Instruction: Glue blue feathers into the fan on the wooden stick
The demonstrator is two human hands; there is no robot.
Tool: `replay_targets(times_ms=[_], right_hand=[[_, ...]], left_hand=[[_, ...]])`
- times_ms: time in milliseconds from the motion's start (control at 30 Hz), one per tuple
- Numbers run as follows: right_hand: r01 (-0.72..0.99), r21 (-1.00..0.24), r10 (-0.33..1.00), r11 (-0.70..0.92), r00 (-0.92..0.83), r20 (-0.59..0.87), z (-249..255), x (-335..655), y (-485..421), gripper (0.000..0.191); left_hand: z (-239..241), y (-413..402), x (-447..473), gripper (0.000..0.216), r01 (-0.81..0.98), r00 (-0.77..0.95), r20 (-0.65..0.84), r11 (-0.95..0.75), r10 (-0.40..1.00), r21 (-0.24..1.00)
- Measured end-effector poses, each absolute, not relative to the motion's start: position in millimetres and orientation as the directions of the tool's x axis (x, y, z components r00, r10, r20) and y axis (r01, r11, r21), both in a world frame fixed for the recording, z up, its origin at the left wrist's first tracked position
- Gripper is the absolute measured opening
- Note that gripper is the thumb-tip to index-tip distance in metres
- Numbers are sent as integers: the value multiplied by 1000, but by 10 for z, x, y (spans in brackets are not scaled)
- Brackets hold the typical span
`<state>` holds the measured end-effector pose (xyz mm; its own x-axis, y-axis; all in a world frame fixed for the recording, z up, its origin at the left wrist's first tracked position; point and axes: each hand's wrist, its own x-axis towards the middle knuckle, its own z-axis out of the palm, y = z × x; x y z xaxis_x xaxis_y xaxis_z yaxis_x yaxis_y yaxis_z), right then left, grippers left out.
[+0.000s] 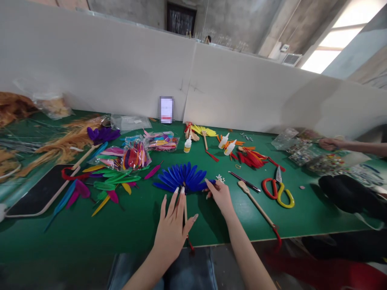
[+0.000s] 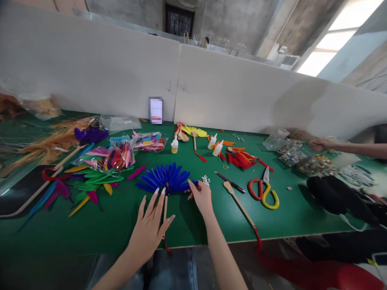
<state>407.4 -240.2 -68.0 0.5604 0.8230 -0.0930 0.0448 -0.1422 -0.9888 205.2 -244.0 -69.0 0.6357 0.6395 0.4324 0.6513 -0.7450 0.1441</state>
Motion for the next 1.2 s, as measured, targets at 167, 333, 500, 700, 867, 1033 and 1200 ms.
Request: replay_targets(times_ms=[167,333,500,700,867,1033,1200], right_hand=[[62,-987,823,-147,562,-88,-676,4069,-2404,40],[72,-987,818,-146,570,-80,-685,4068,-2400,41],[73,-987,816,-144,574,-76,-697,4069,-2395,41],[83,-985,823,-154,562,-82,-687,4094,-2385,43],[99,-983,824,-155,562,-73,-677,4106,-2370,43],[126,-982,825,-144,563,-48,-650,4097,-2364,42],[161,-976,808,-149,589,-27,-648,4133,-2333,41]], left_hand=[[-701,-2438,2050,73,655,641,431,-745,635,126],[-721,-2439,2048,73,654,638,441,-746,631,122],[-724,-2435,2051,74,649,637,437,-748,635,141],[-691,-2440,2053,72,639,636,447,-754,629,151],[-697,-2431,2046,73,623,653,447,-770,611,141],[-706,-2431,2043,73,630,650,447,-765,615,136],[-710,-2434,2038,73,632,661,427,-764,618,128]])
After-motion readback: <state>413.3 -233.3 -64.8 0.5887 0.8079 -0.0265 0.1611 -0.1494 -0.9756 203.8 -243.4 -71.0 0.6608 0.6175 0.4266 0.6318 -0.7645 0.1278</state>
